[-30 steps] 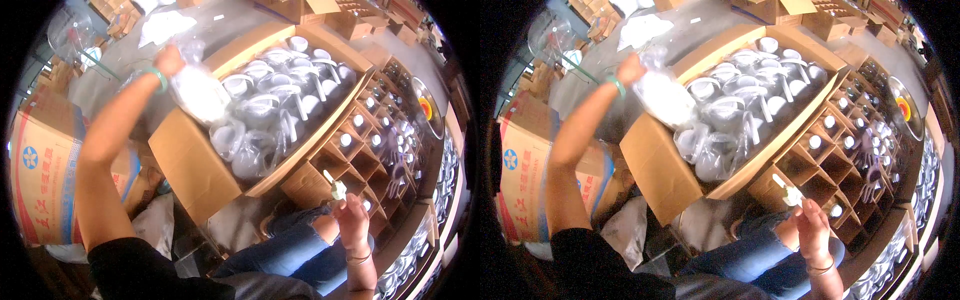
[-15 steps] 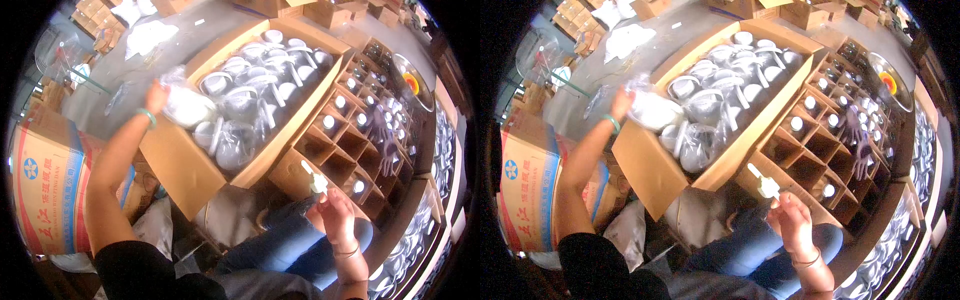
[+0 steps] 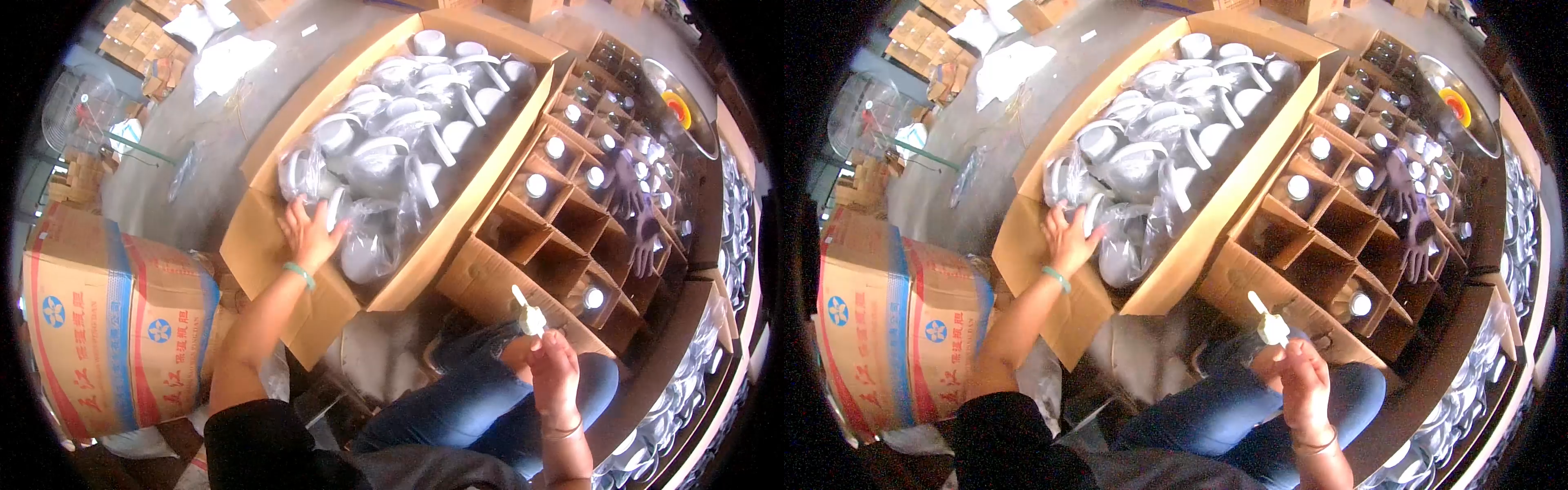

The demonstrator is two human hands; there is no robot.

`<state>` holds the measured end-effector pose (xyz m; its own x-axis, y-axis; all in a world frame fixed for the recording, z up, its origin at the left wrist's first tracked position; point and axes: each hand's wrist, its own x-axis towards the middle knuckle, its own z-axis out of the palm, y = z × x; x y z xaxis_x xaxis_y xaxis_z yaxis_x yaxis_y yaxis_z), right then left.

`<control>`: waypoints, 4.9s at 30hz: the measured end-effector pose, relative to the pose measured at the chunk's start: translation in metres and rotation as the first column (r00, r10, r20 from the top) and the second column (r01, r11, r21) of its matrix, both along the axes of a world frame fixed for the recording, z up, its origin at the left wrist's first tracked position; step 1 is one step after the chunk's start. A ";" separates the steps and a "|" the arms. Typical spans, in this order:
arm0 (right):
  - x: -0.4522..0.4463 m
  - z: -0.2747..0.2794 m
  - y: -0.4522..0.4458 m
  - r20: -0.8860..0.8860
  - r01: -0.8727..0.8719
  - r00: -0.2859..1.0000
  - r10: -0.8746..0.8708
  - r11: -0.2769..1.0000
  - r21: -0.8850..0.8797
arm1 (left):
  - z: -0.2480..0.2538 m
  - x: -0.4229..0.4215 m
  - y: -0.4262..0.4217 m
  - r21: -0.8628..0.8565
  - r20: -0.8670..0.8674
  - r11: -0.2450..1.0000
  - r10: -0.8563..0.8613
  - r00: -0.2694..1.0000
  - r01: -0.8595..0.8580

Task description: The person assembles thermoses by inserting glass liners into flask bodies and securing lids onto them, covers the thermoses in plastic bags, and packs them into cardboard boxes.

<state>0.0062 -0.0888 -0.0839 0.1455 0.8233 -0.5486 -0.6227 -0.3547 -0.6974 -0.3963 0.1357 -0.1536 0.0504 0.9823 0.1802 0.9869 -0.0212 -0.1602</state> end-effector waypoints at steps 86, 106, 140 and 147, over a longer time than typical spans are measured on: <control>-0.023 -0.014 -0.272 0.881 -0.342 -0.313 -0.354 0.908 0.244 | 0.105 0.348 -0.134 0.219 0.956 0.509 0.057 -0.286 0.832; 0.113 0.090 -0.101 0.763 -0.315 0.538 -0.359 0.754 0.576 | 0.160 0.324 -0.196 0.176 0.983 0.426 -0.127 -0.135 0.888; 0.159 0.074 -0.058 0.590 -0.368 0.799 -0.118 0.680 0.635 | 0.198 0.356 -0.188 0.522 0.769 0.131 -0.501 -0.398 0.843; 0.172 0.057 -0.012 0.207 -0.194 0.974 0.096 0.825 0.530 | 0.162 0.409 -0.108 0.530 0.847 0.124 -0.035 -0.530 0.839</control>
<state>0.1784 -0.1010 -0.0268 0.0481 0.9987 0.0155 -0.4537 0.0357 -0.8905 0.0126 0.0272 0.0084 0.7749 0.2983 0.5572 -0.5214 -0.1965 0.8304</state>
